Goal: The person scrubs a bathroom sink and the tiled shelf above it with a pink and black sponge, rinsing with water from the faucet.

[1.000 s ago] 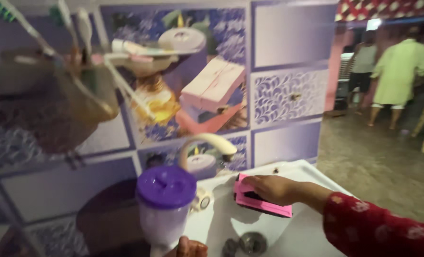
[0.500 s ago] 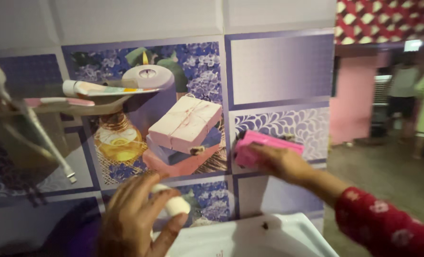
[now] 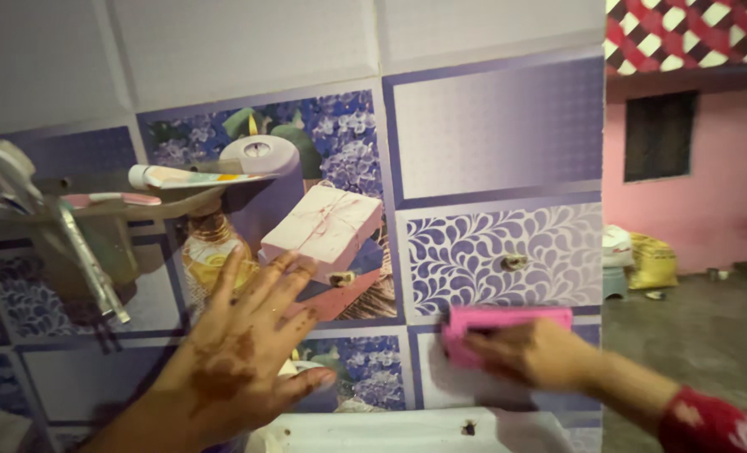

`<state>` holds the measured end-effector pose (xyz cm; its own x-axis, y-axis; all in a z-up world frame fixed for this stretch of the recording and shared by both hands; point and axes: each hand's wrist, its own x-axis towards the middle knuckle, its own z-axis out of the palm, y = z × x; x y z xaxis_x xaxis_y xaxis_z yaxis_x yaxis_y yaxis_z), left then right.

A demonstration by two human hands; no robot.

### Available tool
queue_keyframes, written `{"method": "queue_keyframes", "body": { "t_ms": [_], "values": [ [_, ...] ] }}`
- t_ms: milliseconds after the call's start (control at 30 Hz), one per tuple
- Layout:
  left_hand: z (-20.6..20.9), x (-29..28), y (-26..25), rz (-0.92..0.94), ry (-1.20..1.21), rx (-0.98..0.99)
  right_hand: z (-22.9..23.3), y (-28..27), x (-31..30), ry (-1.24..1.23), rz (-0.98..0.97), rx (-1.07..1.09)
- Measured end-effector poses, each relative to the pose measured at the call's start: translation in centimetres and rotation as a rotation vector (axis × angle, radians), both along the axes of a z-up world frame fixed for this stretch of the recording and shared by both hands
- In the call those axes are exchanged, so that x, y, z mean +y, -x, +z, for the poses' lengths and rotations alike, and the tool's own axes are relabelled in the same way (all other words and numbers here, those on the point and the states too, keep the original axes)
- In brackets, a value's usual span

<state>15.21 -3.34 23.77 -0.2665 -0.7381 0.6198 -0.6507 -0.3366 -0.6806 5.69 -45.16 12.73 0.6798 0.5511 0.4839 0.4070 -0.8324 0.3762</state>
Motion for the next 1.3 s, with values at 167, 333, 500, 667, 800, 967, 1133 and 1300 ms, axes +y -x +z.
{"method": "queue_keyframes", "body": {
  "t_ms": [167,333,500,667,800,967,1133,1300],
  "values": [
    [0.7,-2.5,1.0,0.093,-0.069,0.03,3.9,-5.1,6.8,-0.066,0.064,-0.159],
    [-1.1,-3.4,0.3,0.088,-0.086,0.022,-1.2,-2.8,7.3,0.082,0.258,-0.153],
    [-1.8,-2.5,-1.7,0.021,-0.03,-0.054,1.4,0.5,2.6,0.286,0.056,-0.39],
    [-1.0,-4.0,-2.1,0.153,0.035,0.005,7.0,-4.5,7.6,-0.039,0.015,-0.477],
    [-0.6,-4.6,-2.2,0.234,0.033,0.038,2.6,-4.4,10.0,-0.043,0.082,-0.338],
    [-2.0,-5.1,-2.2,0.337,0.092,0.103,0.8,-2.2,9.0,0.003,0.124,-0.329],
    [-3.5,-5.1,-2.0,0.533,0.074,0.36,9.7,-4.2,9.9,-0.077,0.114,-0.533],
    [-3.2,-5.1,-1.2,0.599,0.042,0.443,10.8,-4.9,10.9,-0.123,0.121,-0.559]
  ]
}}
